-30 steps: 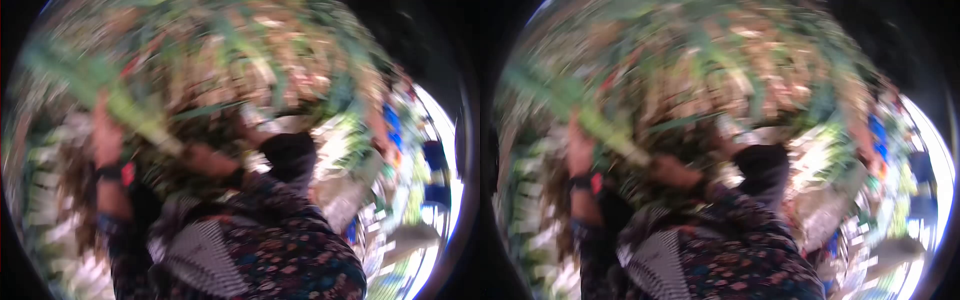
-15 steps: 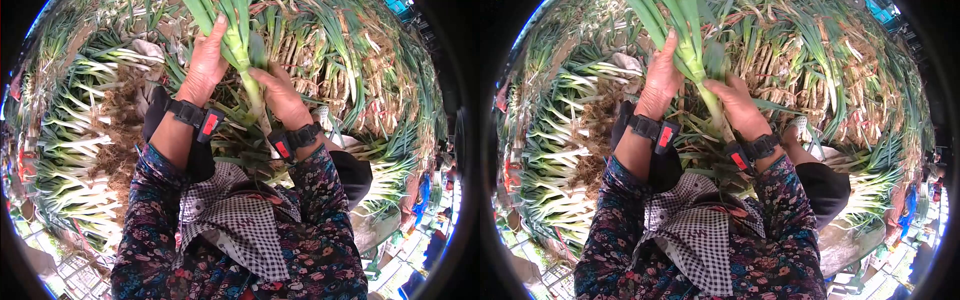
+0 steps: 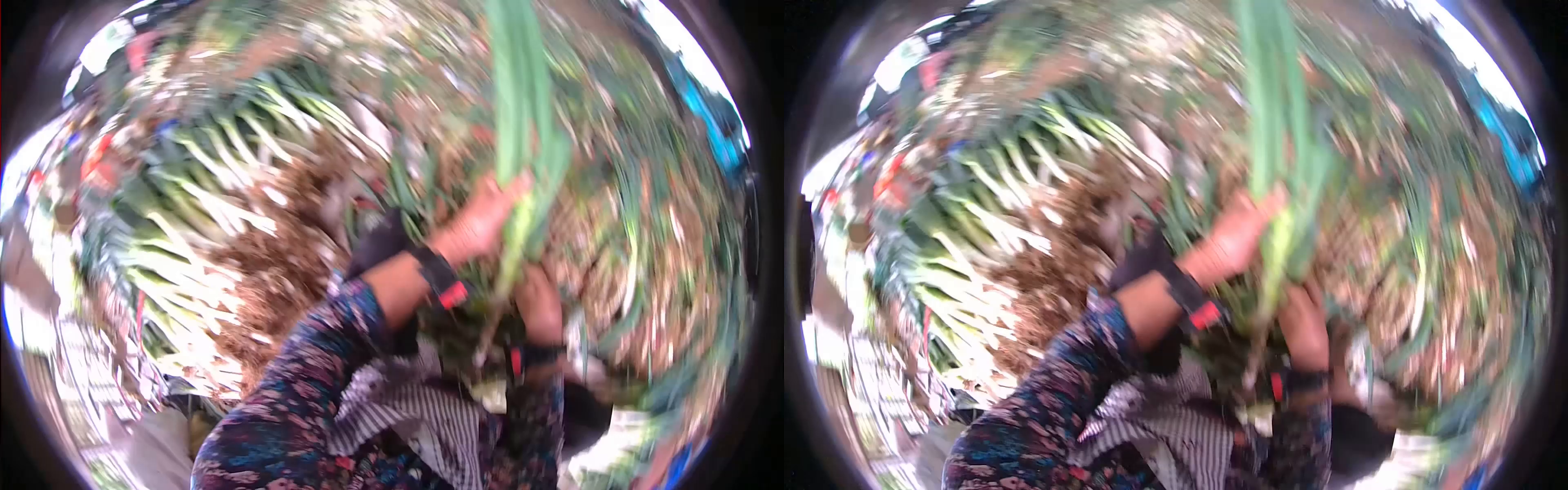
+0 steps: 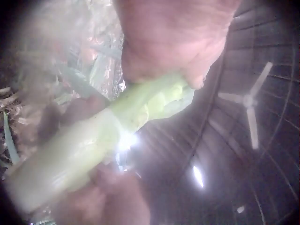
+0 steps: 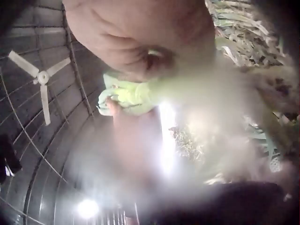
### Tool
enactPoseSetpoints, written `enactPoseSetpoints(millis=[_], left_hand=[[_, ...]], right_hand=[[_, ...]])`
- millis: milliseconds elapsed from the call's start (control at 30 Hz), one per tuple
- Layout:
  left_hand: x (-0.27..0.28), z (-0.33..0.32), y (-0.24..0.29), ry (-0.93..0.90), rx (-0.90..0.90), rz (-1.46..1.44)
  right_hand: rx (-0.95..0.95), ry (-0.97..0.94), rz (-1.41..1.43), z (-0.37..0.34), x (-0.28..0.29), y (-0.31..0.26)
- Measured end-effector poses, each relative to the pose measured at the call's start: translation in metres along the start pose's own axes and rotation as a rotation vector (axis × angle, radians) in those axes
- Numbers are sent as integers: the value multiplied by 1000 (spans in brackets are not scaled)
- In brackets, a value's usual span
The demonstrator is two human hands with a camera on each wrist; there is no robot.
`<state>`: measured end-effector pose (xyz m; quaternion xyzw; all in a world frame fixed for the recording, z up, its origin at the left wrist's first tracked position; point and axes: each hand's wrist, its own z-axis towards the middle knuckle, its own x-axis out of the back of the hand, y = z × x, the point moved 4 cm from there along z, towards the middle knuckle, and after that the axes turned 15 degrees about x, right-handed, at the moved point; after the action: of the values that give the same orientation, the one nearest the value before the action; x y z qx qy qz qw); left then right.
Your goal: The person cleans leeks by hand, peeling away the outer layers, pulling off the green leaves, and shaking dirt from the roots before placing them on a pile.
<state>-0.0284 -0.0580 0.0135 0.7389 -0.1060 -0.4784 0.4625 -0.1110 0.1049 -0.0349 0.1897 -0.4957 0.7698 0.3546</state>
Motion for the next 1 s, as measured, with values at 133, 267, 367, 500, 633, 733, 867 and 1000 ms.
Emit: enactPoseSetpoints(millis=[133, 267, 367, 500, 633, 733, 867, 1000], left_hand=[[-2, 8, -15, 96, -25, -108], [10, 12, -22, 129, 26, -171], [13, 7, -19, 151, 64, -171], [21, 17, -29, 98, 123, -197], [10, -4, 6, 88, 151, -307], [20, 1, 20, 7, 57, -278], [45, 8, 35, 110, -56, -303], [87, 26, 60, 223, -198, -190]], right_hand=[[-425, 409, 1019, 13, -16, -7], [-422, 373, 658, 0, -32, 19], [-562, 381, 1101, -3, -42, 14], [-82, 43, -52, -4, -26, -17], [-349, -22, 86, 1, -21, -10], [-238, -15, -192, -25, -18, 3], [-739, 141, 174, -70, -20, 1], [-342, -757, -277, -240, -51, 56]])
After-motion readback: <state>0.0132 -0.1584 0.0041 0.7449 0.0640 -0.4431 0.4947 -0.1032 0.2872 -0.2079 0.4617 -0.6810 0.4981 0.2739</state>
